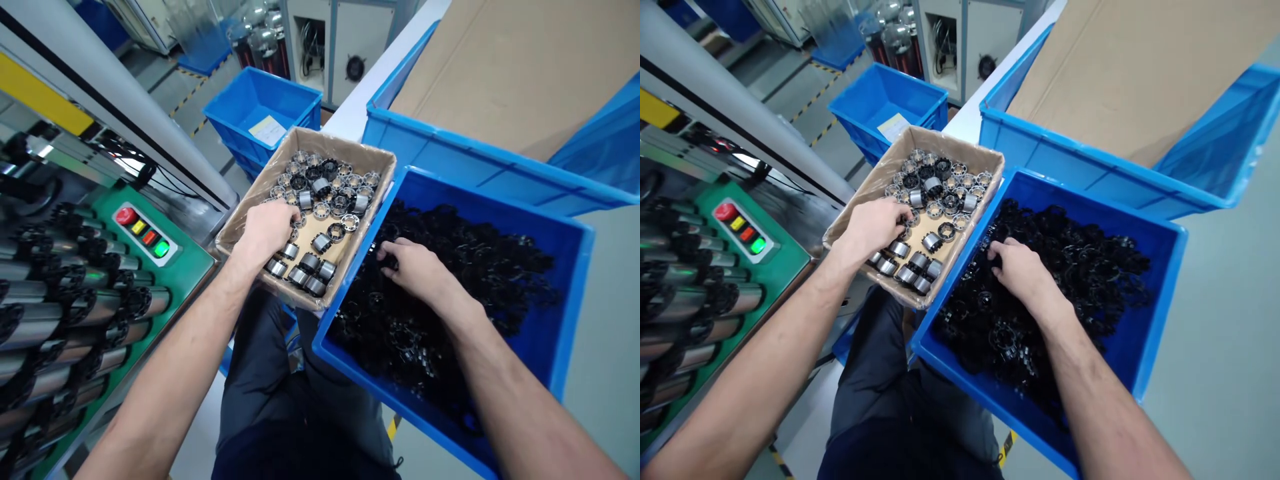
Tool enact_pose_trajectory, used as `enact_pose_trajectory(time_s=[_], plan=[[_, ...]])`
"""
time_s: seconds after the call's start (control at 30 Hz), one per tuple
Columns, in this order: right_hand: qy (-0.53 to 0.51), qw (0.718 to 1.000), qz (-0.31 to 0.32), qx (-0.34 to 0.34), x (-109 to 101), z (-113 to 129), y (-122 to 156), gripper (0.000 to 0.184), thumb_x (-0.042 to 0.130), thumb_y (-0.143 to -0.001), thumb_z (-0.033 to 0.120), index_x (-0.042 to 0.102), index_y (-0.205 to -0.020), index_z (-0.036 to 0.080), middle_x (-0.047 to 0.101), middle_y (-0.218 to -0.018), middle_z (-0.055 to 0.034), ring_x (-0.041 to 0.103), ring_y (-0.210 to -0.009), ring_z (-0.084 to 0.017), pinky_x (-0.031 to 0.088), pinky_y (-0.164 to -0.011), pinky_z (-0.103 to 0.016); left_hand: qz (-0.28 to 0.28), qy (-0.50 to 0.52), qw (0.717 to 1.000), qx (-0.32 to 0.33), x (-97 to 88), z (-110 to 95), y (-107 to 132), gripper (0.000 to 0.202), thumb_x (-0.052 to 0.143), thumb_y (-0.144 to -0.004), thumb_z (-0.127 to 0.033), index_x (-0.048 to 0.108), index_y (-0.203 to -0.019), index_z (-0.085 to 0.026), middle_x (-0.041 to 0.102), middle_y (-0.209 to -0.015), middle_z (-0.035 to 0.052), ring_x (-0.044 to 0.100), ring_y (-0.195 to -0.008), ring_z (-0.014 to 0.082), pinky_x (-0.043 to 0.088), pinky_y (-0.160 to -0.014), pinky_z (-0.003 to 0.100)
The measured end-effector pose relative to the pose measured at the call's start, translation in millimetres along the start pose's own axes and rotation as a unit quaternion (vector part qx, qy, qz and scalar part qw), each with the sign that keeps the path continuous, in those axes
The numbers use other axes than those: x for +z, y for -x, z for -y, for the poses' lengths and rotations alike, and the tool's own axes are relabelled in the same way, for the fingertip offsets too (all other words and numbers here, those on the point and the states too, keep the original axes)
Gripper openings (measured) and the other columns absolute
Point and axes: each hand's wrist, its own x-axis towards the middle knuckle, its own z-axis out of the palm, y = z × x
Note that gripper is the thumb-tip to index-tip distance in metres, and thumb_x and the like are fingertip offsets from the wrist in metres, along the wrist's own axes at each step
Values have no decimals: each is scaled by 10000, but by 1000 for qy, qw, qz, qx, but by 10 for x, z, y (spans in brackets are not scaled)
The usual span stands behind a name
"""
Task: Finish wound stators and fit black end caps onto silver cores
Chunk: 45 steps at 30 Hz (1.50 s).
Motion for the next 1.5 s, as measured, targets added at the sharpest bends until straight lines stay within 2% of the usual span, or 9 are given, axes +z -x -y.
enact_pose_trajectory(time_s=[0.13,0.23,0.47,0.6,0.83,1.0,1.13,1.3,1.5], plan=[[-27,999,-31,14,-15,-75,-28,188,696,-1027,116,847,-1051,225,822,-1050,-91,803,-966,-276,531,-778,-338,-25,21,999,12,-53,41,126,374,665,-1069,-159,878,-1347,-291,827,-1333,102,789,-1268,369,628,-1076,489],[-51,997,-49,11,59,-95,-66,180,705,-1040,157,840,-1141,222,834,-1159,-115,798,-960,-272,553,-804,-351,-103,215,970,48,-17,31,246,263,763,-1016,-210,869,-1251,-264,775,-1309,91,797,-1138,300,641,-1062,474],[-120,992,-44,-3,227,-23,-114,224,823,-947,135,716,-1124,222,822,-975,-67,770,-820,-257,577,-814,-350,56,795,605,-6,242,-443,359,309,746,-873,-158,671,-1169,-206,814,-1330,94,828,-1117,215,636,-801,263],[-166,985,-47,-1,296,24,-98,387,848,-937,158,651,-1257,246,838,-997,-42,795,-833,-260,584,-802,-343,102,856,506,-33,375,-648,411,305,617,-900,-287,716,-1165,-172,842,-1230,148,843,-1068,281,533,-597,253],[-202,979,-31,6,270,27,-103,271,805,-946,156,725,-1195,228,830,-931,-26,804,-831,-256,597,-840,-358,71,838,541,-18,466,-643,481,445,834,-1023,-582,640,-1128,-196,796,-1021,75,737,-723,149,404,-474,191],[-234,972,13,-11,145,23,-55,152,781,-957,165,796,-1089,239,810,-813,22,797,-695,-215,630,-793,-345,98,833,544,10,433,-623,516,521,775,-1078,-626,653,-1431,-263,720,-869,2,705,-673,146,420,-480,191],[-262,965,-23,6,-30,-37,42,218,681,-978,121,755,-1154,226,808,-823,14,791,-606,-187,648,-714,-325,100,820,563,23,465,-636,538,542,653,-1107,-776,698,-1156,-238,668,-761,6,635,-642,147,419,-499,212],[-502,853,-105,-94,-244,174,272,270,909,-945,295,685,-1087,243,809,-892,27,782,-587,-149,650,-556,-240,81,802,586,82,512,-654,604,535,490,-1195,-771,595,-1091,-256,696,-785,6,606,-666,161,441,-557,252],[-584,782,-179,-124,-225,634,455,189,918,-922,111,834,-1006,258,857,-863,32,798,-602,-135,677,-557,-209,58,719,681,123,419,-676,768,558,359,-1271,-684,662,-1546,-305,675,-820,-12,653,-665,171,507,-654,319]])
